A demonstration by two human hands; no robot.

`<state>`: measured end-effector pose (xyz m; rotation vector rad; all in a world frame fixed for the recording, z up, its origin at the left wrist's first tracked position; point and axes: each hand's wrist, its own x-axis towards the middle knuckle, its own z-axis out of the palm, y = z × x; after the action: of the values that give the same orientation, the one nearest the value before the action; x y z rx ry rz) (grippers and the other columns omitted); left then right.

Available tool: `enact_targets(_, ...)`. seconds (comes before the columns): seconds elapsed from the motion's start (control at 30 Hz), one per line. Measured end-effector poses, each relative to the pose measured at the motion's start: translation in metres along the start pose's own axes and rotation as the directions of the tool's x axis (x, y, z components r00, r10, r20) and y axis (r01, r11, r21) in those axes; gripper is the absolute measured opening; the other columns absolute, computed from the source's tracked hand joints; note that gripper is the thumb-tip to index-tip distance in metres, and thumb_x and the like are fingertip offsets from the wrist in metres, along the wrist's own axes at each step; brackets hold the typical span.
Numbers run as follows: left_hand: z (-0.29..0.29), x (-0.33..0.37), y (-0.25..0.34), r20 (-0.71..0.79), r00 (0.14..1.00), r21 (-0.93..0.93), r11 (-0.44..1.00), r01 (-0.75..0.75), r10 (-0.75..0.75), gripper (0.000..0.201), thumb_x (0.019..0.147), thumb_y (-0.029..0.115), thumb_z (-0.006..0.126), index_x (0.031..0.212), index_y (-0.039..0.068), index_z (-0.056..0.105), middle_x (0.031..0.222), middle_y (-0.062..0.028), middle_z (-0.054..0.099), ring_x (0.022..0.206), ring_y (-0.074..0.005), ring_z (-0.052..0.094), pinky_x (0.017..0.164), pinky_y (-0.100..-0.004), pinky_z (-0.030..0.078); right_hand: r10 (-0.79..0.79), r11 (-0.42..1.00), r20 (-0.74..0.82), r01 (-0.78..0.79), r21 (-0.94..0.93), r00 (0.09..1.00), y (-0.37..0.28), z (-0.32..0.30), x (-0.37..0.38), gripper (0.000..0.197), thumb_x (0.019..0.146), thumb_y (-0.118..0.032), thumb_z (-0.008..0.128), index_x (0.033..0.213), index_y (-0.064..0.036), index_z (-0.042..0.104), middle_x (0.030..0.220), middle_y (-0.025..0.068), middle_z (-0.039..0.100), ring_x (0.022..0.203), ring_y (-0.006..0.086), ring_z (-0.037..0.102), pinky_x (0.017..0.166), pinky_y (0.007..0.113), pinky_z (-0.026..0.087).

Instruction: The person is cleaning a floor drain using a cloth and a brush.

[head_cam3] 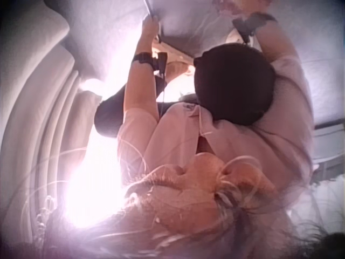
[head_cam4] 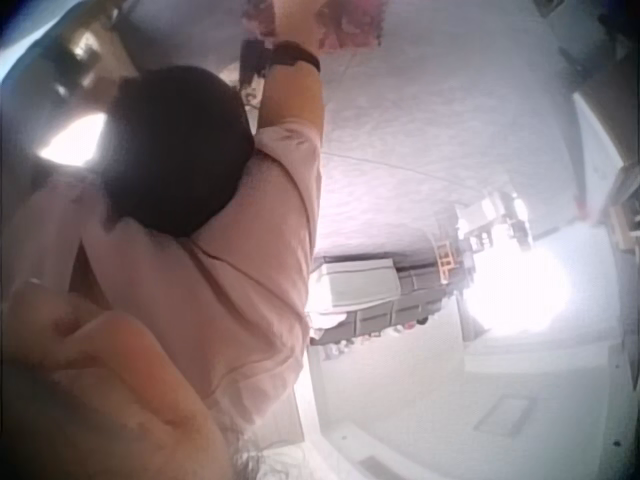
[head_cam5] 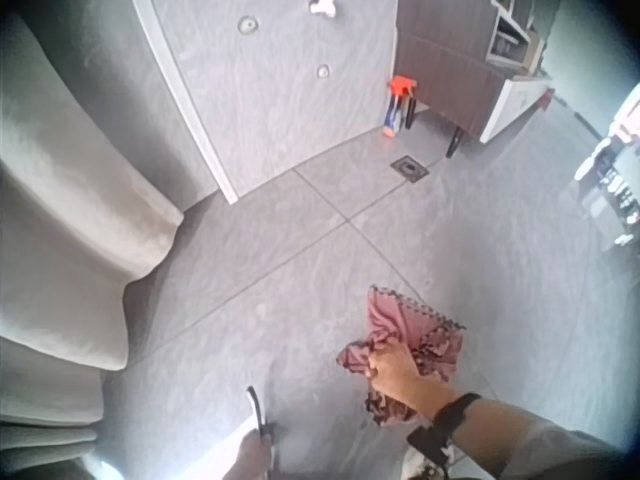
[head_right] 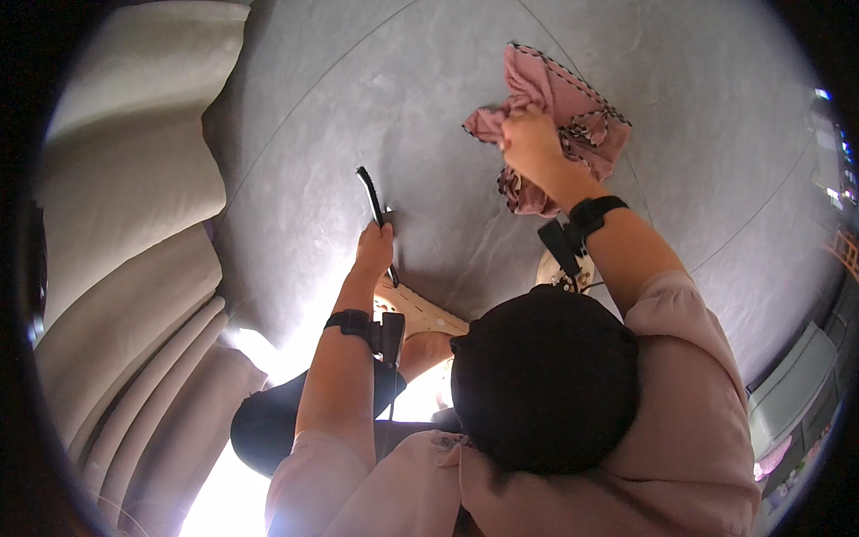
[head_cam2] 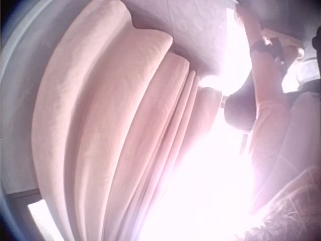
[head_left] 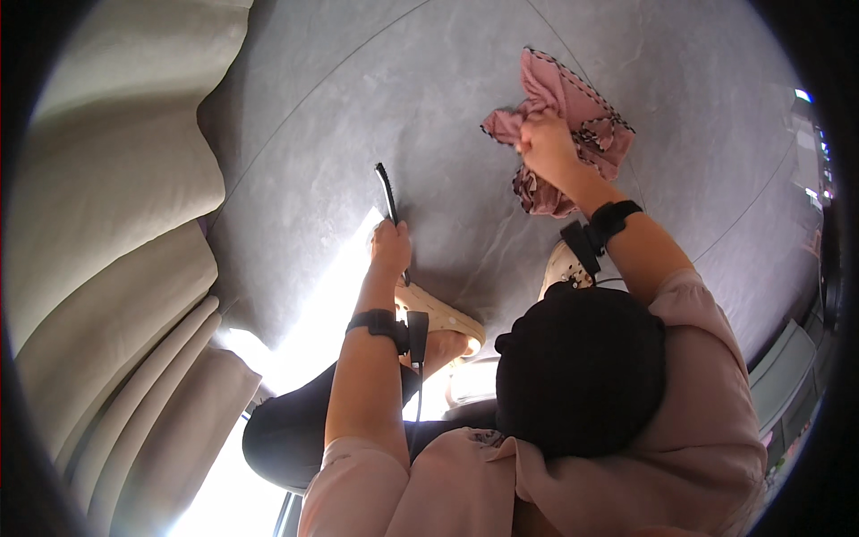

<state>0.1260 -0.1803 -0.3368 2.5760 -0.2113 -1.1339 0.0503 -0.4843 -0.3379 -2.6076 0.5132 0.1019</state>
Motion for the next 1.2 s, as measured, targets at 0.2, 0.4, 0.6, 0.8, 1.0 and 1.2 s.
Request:
enact_targets(0.2, -0.001, -0.001, 0.008, 0.020, 0.999, 0.004, 1.000, -0.028, 0.028, 0.032, 0.085, 0.024, 0.043, 0.088, -0.006, 0.054, 0.092, -0.0242, 0.056, 0.090, -0.0387, 0.053, 0.080, -0.0438, 0.040, 0.041, 0.995, -0.067, -0.034, 0.090, 0.997, 0.012, -0.004, 0.006, 0.012, 0.060, -0.010, 0.066, 0.060, -0.0064, 0.054, 0.075, 0.0048, 0.056, 0.084, 0.0257, 0.050, 0.070, 0.037, 0.041)
enact_targets(0.4, -0.001, -0.001, 0.001, -0.021, 1.000, -0.011, 1.000, -0.015, 0.014, 0.032, 0.085, 0.024, 0.043, 0.085, -0.006, 0.054, 0.090, -0.0246, 0.056, 0.088, -0.0391, 0.053, 0.079, -0.0441, 0.040, -0.209, 0.976, -0.040, 0.211, 0.056, 0.977, 0.023, 0.003, -0.003, 0.015, 0.060, -0.009, 0.066, 0.062, -0.0063, 0.052, 0.075, 0.0073, 0.056, 0.074, 0.0290, 0.051, 0.065, 0.036, 0.043)
enact_targets(0.6, -0.004, 0.004, 0.003, 0.001, 1.000, -0.004, 1.000, 0.017, -0.017, 0.032, 0.085, 0.024, 0.043, 0.087, -0.006, 0.055, 0.091, -0.0241, 0.056, 0.089, -0.0390, 0.053, 0.079, -0.0441, 0.041, -0.124, 0.963, -0.227, 0.172, 0.209, 0.966, 0.041, 0.002, -0.024, 0.013, 0.062, -0.006, 0.064, 0.060, -0.0088, 0.051, 0.065, 0.0067, 0.052, 0.066, 0.0298, 0.050, 0.059, 0.037, 0.040)
enact_targets(0.8, -0.010, -0.002, 0.009, -0.009, 0.999, 0.044, 0.998, 0.039, -0.039, 0.032, 0.086, 0.024, 0.042, 0.087, -0.005, 0.054, 0.090, -0.0236, 0.057, 0.087, -0.0382, 0.054, 0.078, -0.0446, 0.041, -0.620, 0.772, 0.148, 0.564, 0.294, 0.771, -0.028, 0.021, -0.088, 0.009, 0.062, -0.012, 0.059, 0.061, -0.0133, 0.051, 0.067, 0.0039, 0.047, 0.072, 0.0249, 0.048, 0.061, 0.038, 0.038)
enact_targets(1.0, -0.012, -0.001, 0.003, 0.050, 0.998, -0.029, 0.998, 0.048, -0.047, 0.035, 0.087, 0.027, 0.041, 0.091, -0.005, 0.054, 0.091, -0.0231, 0.057, 0.088, -0.0389, 0.054, 0.080, -0.0441, 0.041, -0.325, 0.849, -0.200, 0.378, 0.369, 0.924, 0.011, -0.007, 0.014, 0.008, 0.069, -0.008, 0.061, 0.073, -0.0040, 0.056, 0.076, 0.0081, 0.053, 0.074, 0.0266, 0.050, 0.065, 0.035, 0.039)
enact_targets(1.2, -0.001, -0.004, 0.002, 0.085, 0.992, -0.123, 0.987, 0.104, -0.094, 0.036, 0.088, 0.029, 0.038, 0.097, -0.004, 0.051, 0.096, -0.0242, 0.056, 0.094, -0.0395, 0.052, 0.082, -0.0437, 0.040, 0.063, 0.998, -0.142, -0.064, 0.000, 0.988, 0.122, -0.051, -0.034, 0.034, 0.072, -0.024, 0.061, 0.104, -0.0120, 0.055, 0.107, 0.0133, 0.051, 0.101, 0.0307, 0.048, 0.086, 0.039, 0.038)
